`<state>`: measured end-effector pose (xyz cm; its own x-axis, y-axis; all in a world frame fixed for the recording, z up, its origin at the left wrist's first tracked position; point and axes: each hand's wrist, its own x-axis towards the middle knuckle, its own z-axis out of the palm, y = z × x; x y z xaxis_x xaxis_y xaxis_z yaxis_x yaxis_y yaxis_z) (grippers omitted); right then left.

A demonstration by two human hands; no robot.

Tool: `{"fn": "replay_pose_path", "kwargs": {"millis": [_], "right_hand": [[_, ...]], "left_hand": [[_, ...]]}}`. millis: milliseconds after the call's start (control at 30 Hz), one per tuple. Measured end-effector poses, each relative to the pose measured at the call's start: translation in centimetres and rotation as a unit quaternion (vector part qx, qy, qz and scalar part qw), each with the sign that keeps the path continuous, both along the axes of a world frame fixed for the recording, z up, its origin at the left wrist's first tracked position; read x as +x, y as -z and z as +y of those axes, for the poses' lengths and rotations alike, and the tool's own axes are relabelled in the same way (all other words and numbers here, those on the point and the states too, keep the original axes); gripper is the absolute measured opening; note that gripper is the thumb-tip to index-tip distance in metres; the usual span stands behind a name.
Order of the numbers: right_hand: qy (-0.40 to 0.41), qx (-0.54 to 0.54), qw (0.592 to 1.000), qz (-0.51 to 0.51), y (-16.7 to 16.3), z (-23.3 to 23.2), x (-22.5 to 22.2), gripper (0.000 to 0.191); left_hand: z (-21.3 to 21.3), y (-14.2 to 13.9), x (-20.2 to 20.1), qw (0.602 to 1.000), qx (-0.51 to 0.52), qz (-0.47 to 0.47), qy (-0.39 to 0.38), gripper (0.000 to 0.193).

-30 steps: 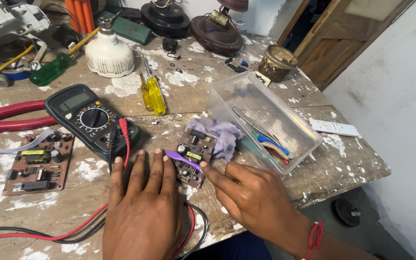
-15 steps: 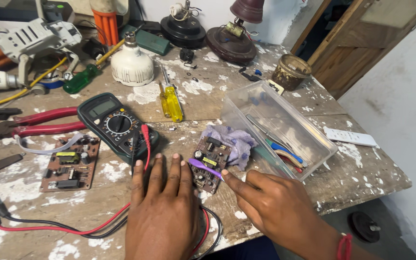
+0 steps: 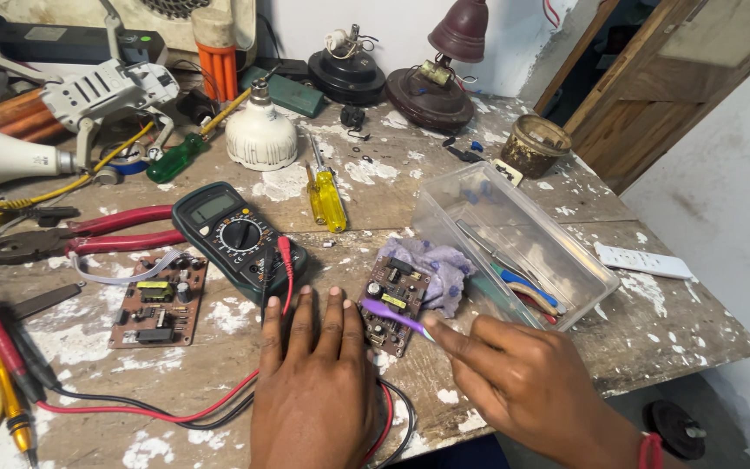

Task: The person tests green circuit boards on a cluttered workbench using a multimeter, touching probe tips to points on the boards and adjusting the multimeter dial. They also use a small purple brush on a board and handle a second brown circuit board, repositioning the boards between measurements.

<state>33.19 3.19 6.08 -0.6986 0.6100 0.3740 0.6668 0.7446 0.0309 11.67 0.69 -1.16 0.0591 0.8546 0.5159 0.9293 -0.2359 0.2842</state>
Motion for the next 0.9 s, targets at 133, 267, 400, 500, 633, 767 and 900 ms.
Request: {"fn": "replay_pose_path", "kwargs": {"millis": [133,267,400,500,633,767,900], "right_hand": [[-0.008,-0.01,1.0,0.01,0.7,0.4,0.0,0.042],[0.003,-0.003,1.0,0.019,1.5,1.2,-1.3,0.041],[0.012,-0.005,0.999,0.041,1.8,1.3,-2.5,0.041],[0.009,0.019,0.997,0.074,1.6,1.1,-2.7,0.041],[0.041,0.009,0.994,0.102,1.5,0.9,-2.7,0.04],[0.04,-0.016,0.996,0.077,1.3,0.7,-1.6,0.047],[0.02,0.014,0.999,0.04,1.4,0.6,-0.9,0.041]], "left_hand": [[0.0,0.2,0.0,1.0,0.003,-0.004,-0.001,0.059],[0.1,0.6,0.0,1.0,0.016,-0.008,-0.003,0.054],[0.2,0.7,-0.1,1.0,0.027,-0.007,-0.002,0.055],[0.1,0.7,-0.1,1.0,0.026,-0.012,0.001,0.055],[-0.1,0.6,-0.3,1.0,0.027,-0.011,0.0,0.054],[0.0,0.4,-0.2,0.999,0.032,-0.018,0.0,0.052],[-0.1,0.2,-0.2,1.0,0.023,-0.017,0.0,0.052]]}}
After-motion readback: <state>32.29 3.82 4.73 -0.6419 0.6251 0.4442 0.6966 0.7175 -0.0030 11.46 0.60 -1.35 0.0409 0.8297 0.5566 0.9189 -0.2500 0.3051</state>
